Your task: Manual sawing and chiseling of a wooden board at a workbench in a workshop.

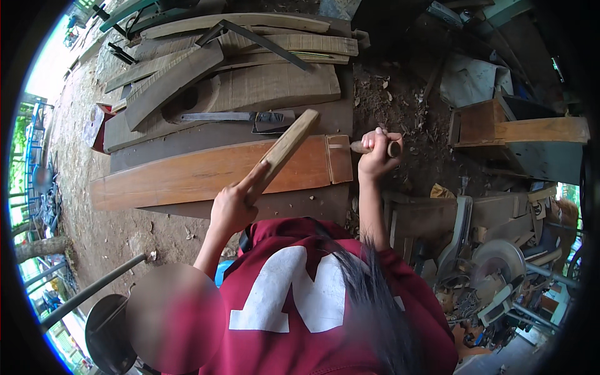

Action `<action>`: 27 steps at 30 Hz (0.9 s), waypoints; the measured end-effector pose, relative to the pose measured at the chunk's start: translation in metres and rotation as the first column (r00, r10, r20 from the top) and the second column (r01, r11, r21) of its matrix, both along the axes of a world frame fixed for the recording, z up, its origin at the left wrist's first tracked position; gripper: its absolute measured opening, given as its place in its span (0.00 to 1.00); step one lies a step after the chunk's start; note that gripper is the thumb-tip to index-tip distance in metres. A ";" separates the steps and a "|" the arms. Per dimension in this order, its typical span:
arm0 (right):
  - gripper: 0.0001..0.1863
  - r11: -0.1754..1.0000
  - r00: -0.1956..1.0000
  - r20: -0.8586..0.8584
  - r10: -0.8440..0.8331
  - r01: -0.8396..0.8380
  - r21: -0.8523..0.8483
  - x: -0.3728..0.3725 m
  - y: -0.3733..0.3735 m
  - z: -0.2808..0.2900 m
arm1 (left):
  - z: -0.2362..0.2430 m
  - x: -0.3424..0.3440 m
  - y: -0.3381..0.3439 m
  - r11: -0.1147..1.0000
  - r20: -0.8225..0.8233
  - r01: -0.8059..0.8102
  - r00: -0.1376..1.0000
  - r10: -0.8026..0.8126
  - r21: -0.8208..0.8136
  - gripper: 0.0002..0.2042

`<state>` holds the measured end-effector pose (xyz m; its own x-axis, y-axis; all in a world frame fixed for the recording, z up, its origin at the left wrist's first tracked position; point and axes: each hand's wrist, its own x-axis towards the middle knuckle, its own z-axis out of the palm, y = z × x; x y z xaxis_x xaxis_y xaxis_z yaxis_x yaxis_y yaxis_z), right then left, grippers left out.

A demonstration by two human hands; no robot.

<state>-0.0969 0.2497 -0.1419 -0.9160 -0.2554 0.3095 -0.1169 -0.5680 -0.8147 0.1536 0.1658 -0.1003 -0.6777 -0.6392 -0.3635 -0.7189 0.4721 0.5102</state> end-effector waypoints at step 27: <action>0.10 0.997 0.997 -0.043 -0.061 0.062 0.037 0.000 0.001 -0.006 | -0.036 0.036 0.027 0.997 0.009 -0.059 0.998 0.059 0.053 0.41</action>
